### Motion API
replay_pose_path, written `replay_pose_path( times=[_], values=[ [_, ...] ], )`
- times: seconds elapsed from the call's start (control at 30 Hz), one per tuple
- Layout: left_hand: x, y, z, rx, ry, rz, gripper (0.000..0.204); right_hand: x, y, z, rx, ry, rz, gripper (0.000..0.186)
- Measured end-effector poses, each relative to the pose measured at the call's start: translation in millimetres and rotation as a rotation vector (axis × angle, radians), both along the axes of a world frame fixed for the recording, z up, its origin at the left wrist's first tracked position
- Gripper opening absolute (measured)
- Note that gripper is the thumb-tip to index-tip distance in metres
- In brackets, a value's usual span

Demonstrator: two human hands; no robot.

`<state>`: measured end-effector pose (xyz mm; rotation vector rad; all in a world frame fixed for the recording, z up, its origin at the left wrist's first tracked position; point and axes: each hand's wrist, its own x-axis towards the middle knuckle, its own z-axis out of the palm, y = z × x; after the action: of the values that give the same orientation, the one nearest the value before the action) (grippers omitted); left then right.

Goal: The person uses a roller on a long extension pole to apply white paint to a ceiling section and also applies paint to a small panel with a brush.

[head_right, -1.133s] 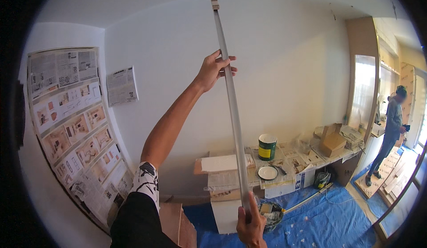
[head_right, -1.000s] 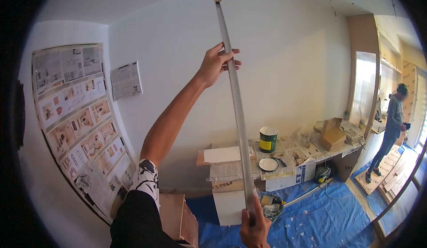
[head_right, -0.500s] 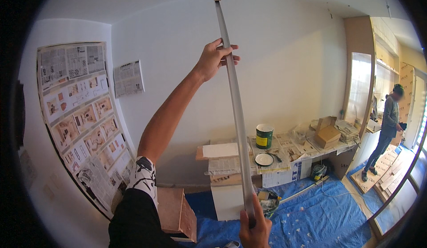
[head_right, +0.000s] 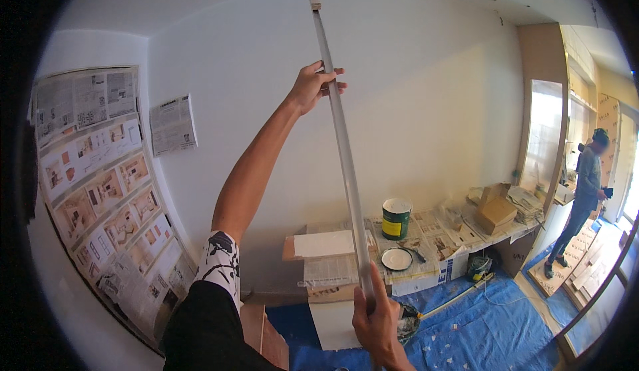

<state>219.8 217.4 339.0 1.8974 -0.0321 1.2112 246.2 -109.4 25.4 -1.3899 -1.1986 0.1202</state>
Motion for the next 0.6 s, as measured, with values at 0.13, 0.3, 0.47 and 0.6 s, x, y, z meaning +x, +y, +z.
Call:
replay_pose_path(
  times=[0.13,0.3,0.47,0.6],
  values=[
    [10.2,64.0,7.0,-0.016,0.012,0.032,0.027,11.5,59.8,13.7,-0.047,0.031,0.027,0.053],
    [20.8,115.1,5.5,-0.002,0.012,0.019,0.027,19.5,111.7,12.5,-0.023,0.045,0.023,0.054],
    [21.8,142.1,-9.6,0.026,0.025,0.028,0.029,29.0,146.3,-7.8,0.017,0.009,0.003,0.054],
    [33.8,141.0,-32.5,0.055,0.015,0.019,0.027,39.4,146.6,-32.8,-0.032,0.055,-0.027,0.054]
  ],
)
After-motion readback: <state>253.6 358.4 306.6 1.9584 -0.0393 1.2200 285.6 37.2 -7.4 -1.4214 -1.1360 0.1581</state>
